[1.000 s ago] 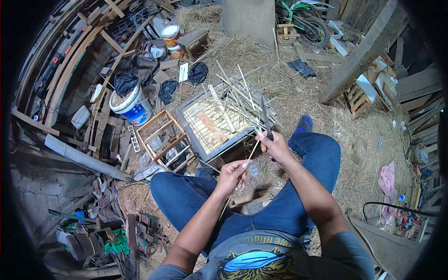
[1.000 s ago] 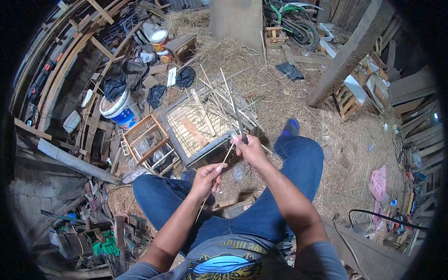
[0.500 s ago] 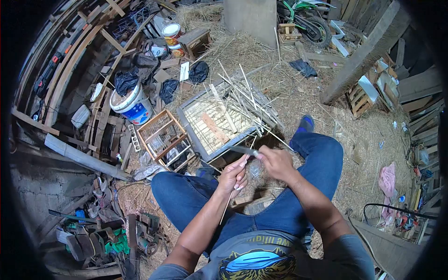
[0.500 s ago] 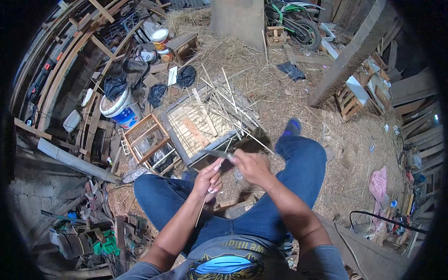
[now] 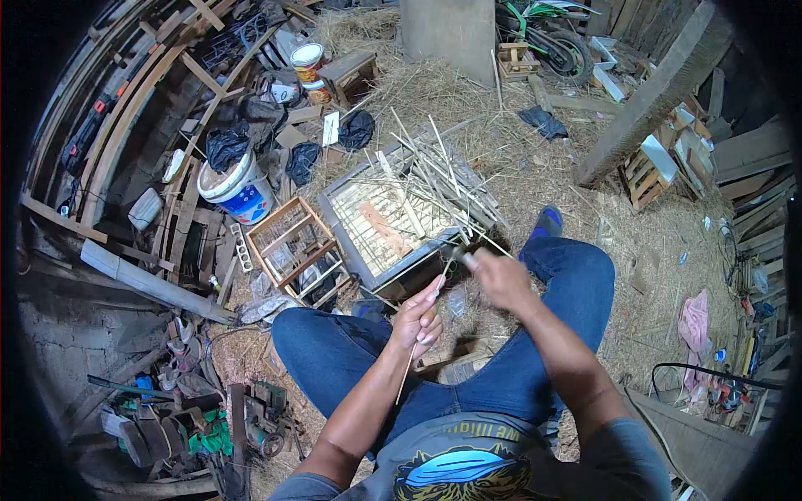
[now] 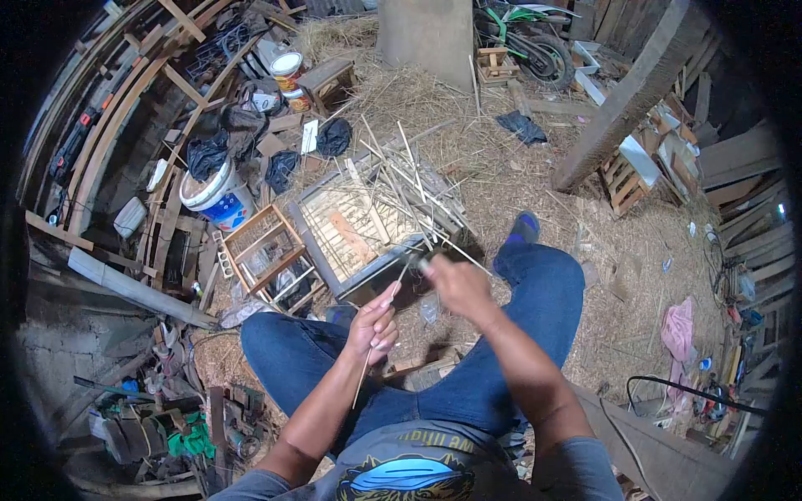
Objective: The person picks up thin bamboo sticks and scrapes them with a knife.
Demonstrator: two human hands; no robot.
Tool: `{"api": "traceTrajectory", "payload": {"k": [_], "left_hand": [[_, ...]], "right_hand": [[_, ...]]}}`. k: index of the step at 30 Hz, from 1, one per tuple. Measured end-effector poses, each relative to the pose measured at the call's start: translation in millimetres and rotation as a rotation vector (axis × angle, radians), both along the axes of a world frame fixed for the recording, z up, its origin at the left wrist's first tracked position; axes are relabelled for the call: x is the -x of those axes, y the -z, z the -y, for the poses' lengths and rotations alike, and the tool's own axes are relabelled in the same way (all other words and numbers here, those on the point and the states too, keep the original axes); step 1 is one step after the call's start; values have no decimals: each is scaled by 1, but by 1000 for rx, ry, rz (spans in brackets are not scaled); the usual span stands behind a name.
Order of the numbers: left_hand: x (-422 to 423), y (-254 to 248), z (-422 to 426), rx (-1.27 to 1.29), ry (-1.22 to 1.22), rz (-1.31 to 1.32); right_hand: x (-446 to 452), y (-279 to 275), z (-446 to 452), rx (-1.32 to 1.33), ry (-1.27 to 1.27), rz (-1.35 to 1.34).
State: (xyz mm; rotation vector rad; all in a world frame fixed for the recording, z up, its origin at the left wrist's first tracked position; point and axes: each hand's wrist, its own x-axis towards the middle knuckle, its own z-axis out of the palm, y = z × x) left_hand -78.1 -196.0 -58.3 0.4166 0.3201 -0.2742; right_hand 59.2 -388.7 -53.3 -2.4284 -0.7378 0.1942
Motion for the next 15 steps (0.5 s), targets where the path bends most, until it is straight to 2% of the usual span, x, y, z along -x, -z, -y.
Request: {"api": "traceTrajectory", "payload": {"k": [1, 3, 6, 9, 15], "left_hand": [[3, -2, 0, -50, 17, -1], [4, -2, 0, -40, 37, 12], [-4, -6, 2, -18, -24, -2], [-5, -2, -1, -54, 31, -50], [-1, -7, -1, -34, 56, -18]], "right_hand": [[-12, -4, 7, 60, 37, -32], [-10, -11, 7, -96, 49, 88], [19, -22, -8, -156, 20, 0], [40, -26, -12, -122, -162, -52], [32, -20, -10, -62, -219, 13]]}}
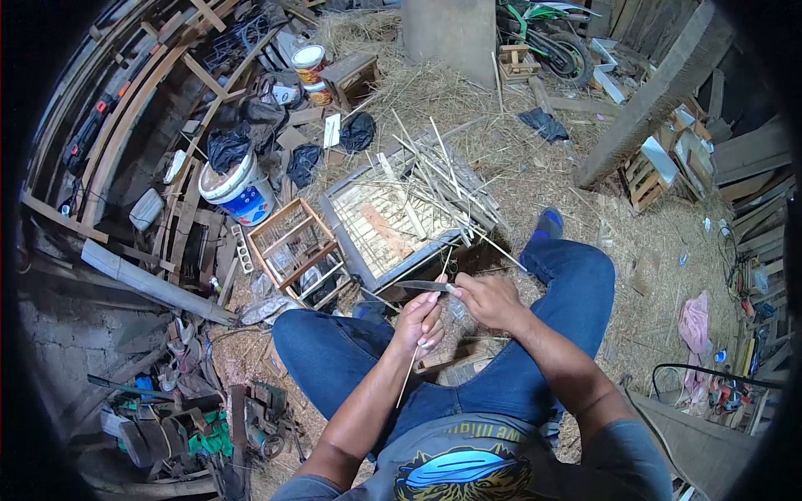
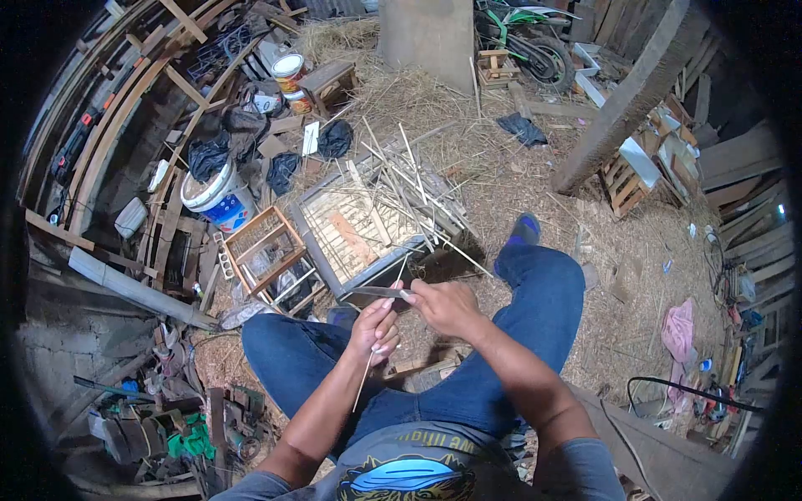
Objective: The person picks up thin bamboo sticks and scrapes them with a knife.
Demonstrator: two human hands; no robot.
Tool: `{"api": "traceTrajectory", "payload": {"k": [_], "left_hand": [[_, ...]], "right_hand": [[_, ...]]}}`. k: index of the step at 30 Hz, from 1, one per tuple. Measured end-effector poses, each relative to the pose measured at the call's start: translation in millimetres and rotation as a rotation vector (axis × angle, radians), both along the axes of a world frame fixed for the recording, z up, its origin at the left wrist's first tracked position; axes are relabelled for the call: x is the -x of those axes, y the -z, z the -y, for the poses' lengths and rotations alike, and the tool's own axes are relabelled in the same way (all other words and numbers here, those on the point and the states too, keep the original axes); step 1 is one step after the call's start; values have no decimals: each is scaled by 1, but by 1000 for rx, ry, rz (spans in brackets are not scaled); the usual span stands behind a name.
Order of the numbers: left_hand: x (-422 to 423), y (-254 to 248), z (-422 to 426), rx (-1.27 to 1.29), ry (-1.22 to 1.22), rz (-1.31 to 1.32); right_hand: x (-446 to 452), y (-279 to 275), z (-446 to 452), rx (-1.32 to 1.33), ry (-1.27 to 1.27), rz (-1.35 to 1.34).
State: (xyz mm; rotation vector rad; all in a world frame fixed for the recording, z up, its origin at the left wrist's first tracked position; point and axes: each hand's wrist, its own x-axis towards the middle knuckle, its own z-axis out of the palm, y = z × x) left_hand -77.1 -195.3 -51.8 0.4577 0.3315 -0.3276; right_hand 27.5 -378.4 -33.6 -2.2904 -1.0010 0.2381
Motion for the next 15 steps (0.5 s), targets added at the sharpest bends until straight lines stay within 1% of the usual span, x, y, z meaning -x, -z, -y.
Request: {"api": "traceTrajectory", "payload": {"k": [1, 3, 4, 6, 8, 12, 15], "left_hand": [[-1, -1, 0, -8, -13, -1], [2, -2, -2, -25, 6, 17], [4, -2, -2, -41, 28, 35], [8, -4, 0, -45, 40, 39], [4, -7, 1, -52, 41, 27], [0, -1, -1, -35, 3, -8], [2, -2, -3, -3, 9, 15]], "right_hand": [[-5, 5, 1, 0, -1, 2], [-18, 19, 5, 107, 104, -7], [-29, 13, 9, 140, 203, -10], [-45, 7, 18, 103, 232, -25], [-31, 1, 12, 64, 206, -47], [9, -4, -2, 49, 13, -35], [4, -5, -4, 25, 32, -57]]}}
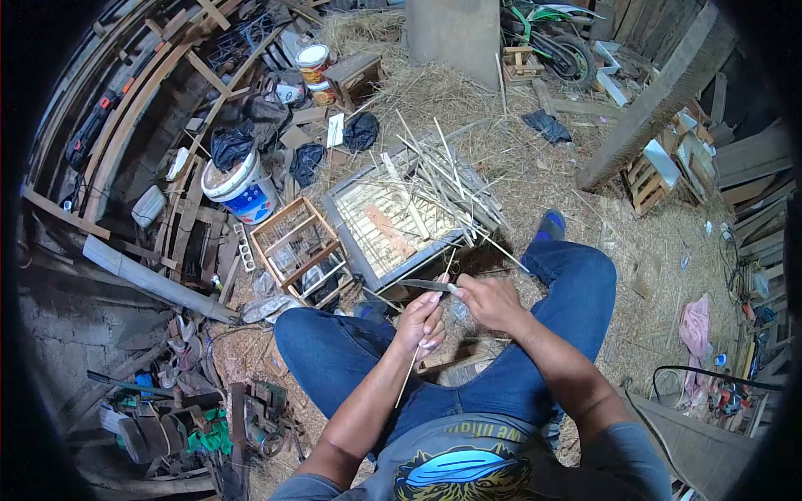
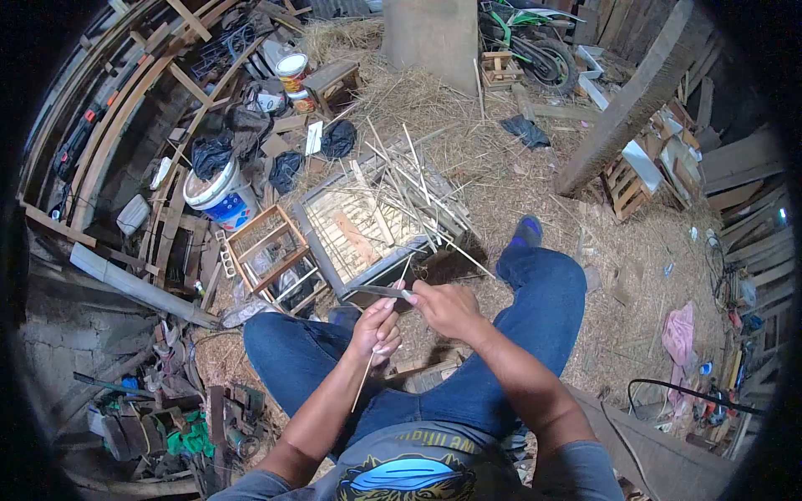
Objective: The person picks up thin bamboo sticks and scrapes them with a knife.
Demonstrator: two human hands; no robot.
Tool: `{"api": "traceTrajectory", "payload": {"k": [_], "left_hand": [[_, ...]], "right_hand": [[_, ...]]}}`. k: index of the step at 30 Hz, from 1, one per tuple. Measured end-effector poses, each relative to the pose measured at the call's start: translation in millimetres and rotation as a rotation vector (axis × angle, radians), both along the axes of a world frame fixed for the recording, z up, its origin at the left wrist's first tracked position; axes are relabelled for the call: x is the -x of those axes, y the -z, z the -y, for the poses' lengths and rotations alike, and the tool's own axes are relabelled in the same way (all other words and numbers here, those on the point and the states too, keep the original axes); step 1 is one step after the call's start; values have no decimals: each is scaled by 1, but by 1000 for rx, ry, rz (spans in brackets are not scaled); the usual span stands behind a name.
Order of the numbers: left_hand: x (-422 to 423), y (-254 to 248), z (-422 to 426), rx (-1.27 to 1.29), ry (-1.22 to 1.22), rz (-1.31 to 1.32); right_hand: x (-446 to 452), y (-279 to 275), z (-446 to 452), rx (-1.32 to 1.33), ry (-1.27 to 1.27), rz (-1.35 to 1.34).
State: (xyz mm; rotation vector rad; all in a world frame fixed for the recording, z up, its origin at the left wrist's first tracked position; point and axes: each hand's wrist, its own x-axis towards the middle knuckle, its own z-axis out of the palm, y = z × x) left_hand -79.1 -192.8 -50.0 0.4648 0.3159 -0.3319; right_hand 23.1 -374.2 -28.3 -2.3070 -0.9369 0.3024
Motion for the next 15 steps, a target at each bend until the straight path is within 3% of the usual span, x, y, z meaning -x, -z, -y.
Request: {"api": "traceTrajectory", "payload": {"k": [6, 8, 15], "left_hand": [[-2, 16, -3, 129, -40, -32], [-1, 14, -4, 153, -40, -27], [0, 8, -5, 225, -33, -2]], "right_hand": [[-15, 18, 5, -12, -2, 72], [-32, 17, 11, 171, 112, -13], [-11, 17, 7, 65, -2, 58]]}}
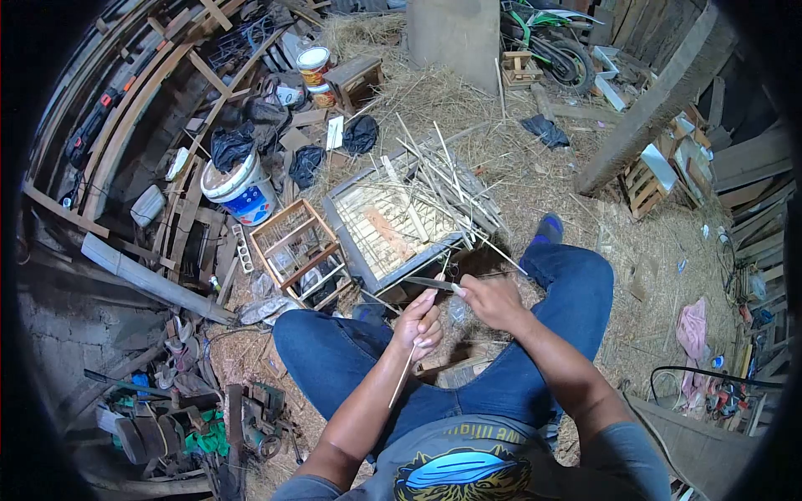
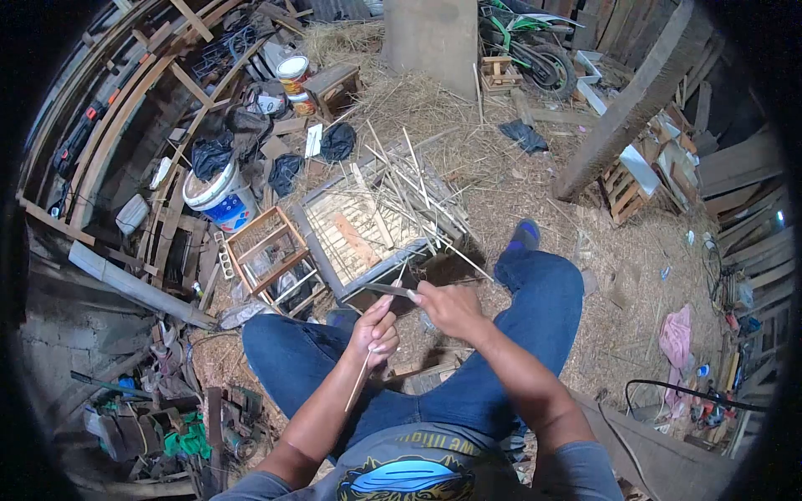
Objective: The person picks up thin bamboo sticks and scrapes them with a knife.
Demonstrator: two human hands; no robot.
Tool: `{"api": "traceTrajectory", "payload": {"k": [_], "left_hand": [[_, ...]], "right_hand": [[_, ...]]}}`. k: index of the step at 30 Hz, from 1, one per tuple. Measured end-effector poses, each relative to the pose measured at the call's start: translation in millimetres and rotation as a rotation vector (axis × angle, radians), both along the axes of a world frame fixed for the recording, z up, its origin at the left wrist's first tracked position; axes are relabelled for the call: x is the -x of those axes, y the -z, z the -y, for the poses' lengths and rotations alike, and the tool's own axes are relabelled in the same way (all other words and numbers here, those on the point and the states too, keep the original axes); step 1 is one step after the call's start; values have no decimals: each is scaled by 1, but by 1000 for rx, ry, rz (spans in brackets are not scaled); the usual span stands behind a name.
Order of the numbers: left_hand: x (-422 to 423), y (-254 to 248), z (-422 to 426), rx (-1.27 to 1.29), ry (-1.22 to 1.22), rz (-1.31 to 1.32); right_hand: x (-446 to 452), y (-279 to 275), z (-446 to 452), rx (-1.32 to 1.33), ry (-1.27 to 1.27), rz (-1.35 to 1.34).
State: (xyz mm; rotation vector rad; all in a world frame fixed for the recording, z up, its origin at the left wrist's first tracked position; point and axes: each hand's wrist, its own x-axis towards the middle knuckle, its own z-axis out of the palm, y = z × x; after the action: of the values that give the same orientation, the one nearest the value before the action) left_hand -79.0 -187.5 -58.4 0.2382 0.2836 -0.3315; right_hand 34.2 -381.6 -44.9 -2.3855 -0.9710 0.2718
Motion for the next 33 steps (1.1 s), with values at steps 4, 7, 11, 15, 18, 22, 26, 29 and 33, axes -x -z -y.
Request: {"api": "traceTrajectory", "payload": {"k": [4, 7, 11, 15, 18, 22, 26, 29, 33], "left_hand": [[10, 1, -1, 28, 37, 23], [7, -1, 1, -2, 38, 69], [4, 1, 1, -18, -33, -15], [4, -2, 0, -26, 0, 21], [4, 2, 0, -42, 11, 25], [8, -3, 4, -80, 31, 37], [6, -8, 8, -67, 31, 59], [3, -3, 5, -78, -2, 69], [7, -7, 3, -128, -28, 86]], "right_hand": [[-22, 6, 10, 79, 178, -11], [-37, -2, 20, -27, 270, -7], [5, -15, -2, -19, 108, -87], [19, -7, -9, -88, 10, -45], [17, -4, -6, -84, 5, -35], [-7, 0, 2, 55, 197, -67], [-23, -10, 12, -13, 232, -55], [0, -4, 6, -133, 252, -66], [5, -1, 1, -213, 353, -145]]}}
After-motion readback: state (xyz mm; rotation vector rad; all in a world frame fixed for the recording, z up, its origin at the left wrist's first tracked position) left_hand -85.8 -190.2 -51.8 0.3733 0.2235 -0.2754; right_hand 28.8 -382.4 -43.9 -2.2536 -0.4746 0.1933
